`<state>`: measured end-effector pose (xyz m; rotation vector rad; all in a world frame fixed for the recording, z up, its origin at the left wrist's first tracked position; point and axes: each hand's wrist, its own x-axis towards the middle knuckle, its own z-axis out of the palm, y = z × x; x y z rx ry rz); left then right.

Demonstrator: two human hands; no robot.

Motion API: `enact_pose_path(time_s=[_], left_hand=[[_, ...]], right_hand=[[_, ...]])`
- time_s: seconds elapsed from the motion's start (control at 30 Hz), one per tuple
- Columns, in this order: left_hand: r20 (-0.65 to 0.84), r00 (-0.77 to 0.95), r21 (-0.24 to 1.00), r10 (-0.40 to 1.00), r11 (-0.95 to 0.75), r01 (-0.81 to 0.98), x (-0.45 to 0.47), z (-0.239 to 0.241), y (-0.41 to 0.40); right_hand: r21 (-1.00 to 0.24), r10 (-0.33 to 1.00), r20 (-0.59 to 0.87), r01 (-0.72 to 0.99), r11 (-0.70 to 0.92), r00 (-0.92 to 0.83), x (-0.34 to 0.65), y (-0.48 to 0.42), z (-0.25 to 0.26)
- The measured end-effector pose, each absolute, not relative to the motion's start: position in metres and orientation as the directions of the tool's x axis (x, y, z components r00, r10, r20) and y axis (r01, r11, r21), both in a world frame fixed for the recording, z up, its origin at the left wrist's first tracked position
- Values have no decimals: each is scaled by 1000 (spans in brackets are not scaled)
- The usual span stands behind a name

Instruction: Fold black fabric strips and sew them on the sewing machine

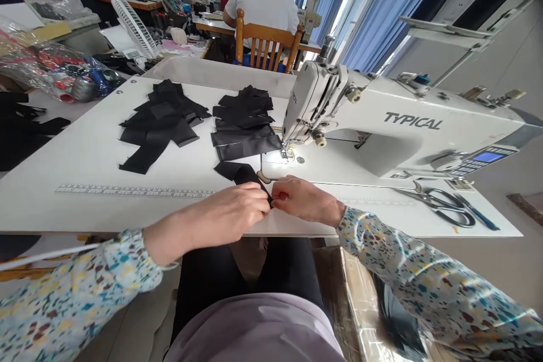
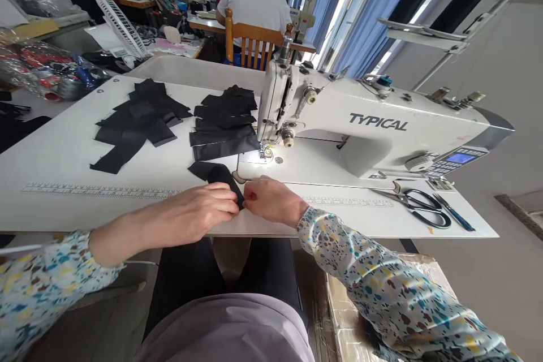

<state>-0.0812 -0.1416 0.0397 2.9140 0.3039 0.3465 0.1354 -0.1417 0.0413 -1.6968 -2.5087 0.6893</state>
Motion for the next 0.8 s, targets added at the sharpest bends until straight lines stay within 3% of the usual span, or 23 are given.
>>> enact_pose_path(time_s=[0.2, 0.33, 0.5, 0.8], left_hand=[[159, 981, 259, 110, -964, 66, -72, 43, -119], [185, 960, 426, 211, -897, 115, -70, 37, -109], [119, 953, 530, 278, -829, 176, -70, 37, -103], [124, 927, 575, 355, -787, 225, -81, 34, -113]], right_hand=[[-367, 873, -244, 874, 319, -421, 135, -140, 41], [-371, 871, -255, 874, 313, -420, 135, -139, 41], [-366, 879, -242, 878, 309, -410, 134, -139, 41], [-428, 891, -192, 852, 300, -411, 140, -139, 32]])
